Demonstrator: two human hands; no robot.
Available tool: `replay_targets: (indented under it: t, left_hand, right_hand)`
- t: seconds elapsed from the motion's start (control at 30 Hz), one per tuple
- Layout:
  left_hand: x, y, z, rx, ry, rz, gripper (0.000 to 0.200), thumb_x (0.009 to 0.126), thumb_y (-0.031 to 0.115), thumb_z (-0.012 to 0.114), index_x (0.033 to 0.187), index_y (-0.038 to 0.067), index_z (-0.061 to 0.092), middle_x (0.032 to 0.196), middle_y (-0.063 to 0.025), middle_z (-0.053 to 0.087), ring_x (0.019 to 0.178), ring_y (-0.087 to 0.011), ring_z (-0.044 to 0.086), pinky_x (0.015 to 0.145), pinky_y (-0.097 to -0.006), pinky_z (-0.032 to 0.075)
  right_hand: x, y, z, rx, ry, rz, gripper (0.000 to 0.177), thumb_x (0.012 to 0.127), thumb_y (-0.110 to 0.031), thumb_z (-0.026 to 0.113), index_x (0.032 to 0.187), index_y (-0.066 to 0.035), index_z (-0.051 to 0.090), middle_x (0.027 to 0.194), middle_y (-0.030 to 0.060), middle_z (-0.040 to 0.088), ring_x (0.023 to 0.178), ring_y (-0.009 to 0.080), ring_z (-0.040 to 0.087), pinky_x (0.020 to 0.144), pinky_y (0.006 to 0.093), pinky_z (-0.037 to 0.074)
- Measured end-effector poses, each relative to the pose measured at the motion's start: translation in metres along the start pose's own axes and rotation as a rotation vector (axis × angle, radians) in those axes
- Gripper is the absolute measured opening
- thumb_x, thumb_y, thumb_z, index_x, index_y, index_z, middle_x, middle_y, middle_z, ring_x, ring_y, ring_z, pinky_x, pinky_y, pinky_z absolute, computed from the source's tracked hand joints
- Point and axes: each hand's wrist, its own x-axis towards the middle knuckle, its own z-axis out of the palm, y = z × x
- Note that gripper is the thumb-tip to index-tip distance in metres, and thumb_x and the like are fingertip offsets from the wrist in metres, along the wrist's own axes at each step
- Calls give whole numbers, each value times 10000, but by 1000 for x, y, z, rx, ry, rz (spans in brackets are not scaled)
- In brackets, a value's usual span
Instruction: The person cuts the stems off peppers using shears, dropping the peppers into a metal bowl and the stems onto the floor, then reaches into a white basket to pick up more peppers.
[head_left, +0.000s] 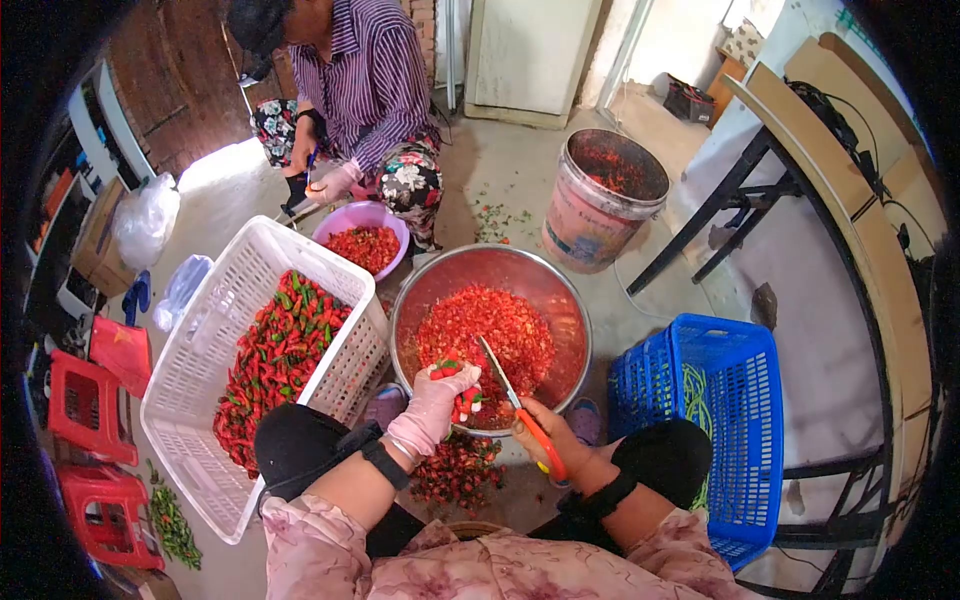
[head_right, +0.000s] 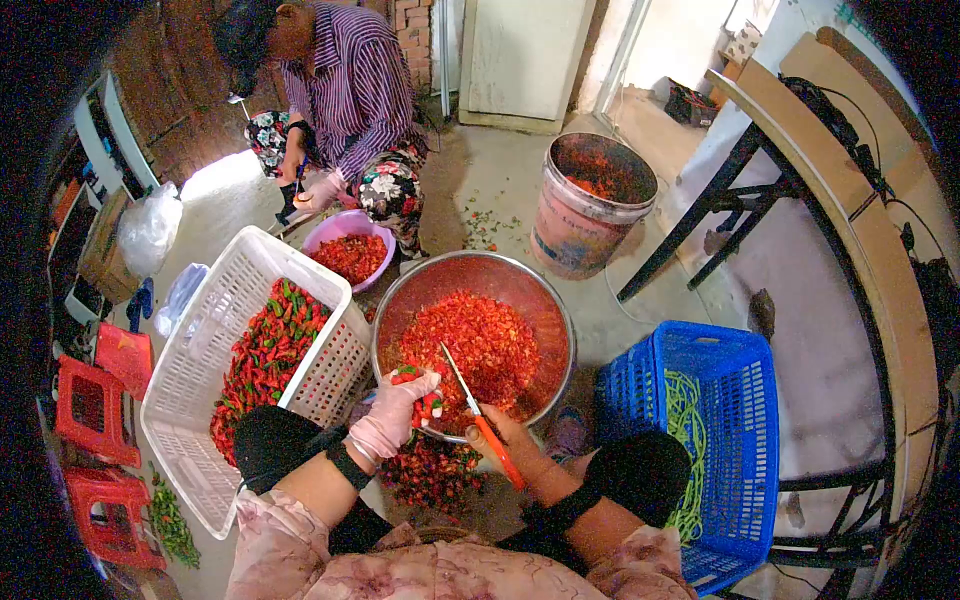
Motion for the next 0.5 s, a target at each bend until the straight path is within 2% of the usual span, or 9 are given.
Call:
replay_targets:
  t: [0.03, 0.1, 0.13, 0.2, 0.3, 0.4, 0.43, 0.5]
  left_hand:
    - [1, -1, -1, -5, 8, 17, 127, 752, 136, 664, 825, 67, 586, 646, -32, 582, 463, -115, 537, 361, -232, 406]
    - [3, -3, -1, 3, -1, 40, 123, 754, 130, 662, 825, 66, 584, 648, -29, 581, 475, -110, 538, 370, -232, 415]
    - [3, -3, -1, 12, -10, 63, 119, 756, 125, 660, 824, 66, 583, 649, -26, 581, 486, -104, 539, 379, -231, 423]
    - [0, -1, 2, 33, -11, 61, 118, 756, 125, 661, 824, 68, 583, 652, -25, 582, 495, -103, 541, 381, -229, 421]
    - [1, -1, 1, 52, -18, 63, 118, 756, 130, 661, 824, 70, 584, 655, -26, 586, 497, -103, 543, 378, -226, 413]
    - [3, -1, -4, 46, -42, 50, 124, 757, 139, 659, 826, 66, 586, 653, -35, 590, 485, -112, 544, 371, -228, 404]
    - [3, -1, -5, 40, -55, 36, 129, 757, 145, 657, 828, 62, 587, 651, -40, 592, 480, -119, 547, 367, -229, 399]
    - [3, 1, -1, 33, -36, 32, 131, 760, 146, 652, 829, 56, 587, 649, -45, 592, 475, -129, 549, 364, -232, 398]
  right_hand:
    - [1, 5, 0, 0, 0, 0, 314, 874, -131, 489, 1167, -39, 425, 852, -25, 440, 779, 57, 440, 689, 195, 397]
    - [4, 16, 1, 24, -16, -244, 319, 864, -142, 504, 1158, -44, 431, 851, -25, 441, 785, 57, 432, 678, 190, 393]
    - [4, 20, 0, 26, -14, -242, 319, 864, -142, 504, 1158, -44, 431, 851, -25, 441, 785, 57, 432, 678, 190, 393]
    - [4, 19, -2, -110, -25, -256, 354, 867, -247, 512, 1134, -29, 429, 857, 39, 500, 754, 108, 481, 673, 258, 430]
    - [7, 18, -1, -90, 14, -368, 410, 855, -280, 540, 1155, -27, 419, 859, 39, 507, 751, 110, 479, 662, 261, 428]
    - [3, 14, -2, -68, 2, -270, 454, 835, -317, 568, 1154, -26, 427, 869, 47, 529, 746, 121, 493, 655, 267, 432]
    - [2, 14, -2, -67, 2, -268, 454, 835, -317, 568, 1154, -26, 427, 869, 47, 529, 746, 121, 493, 655, 267, 432]
    - [0, 12, -4, -109, 9, -238, 340, 854, -171, 541, 1153, -31, 459, 829, -31, 470, 728, 47, 419, 643, 187, 385]
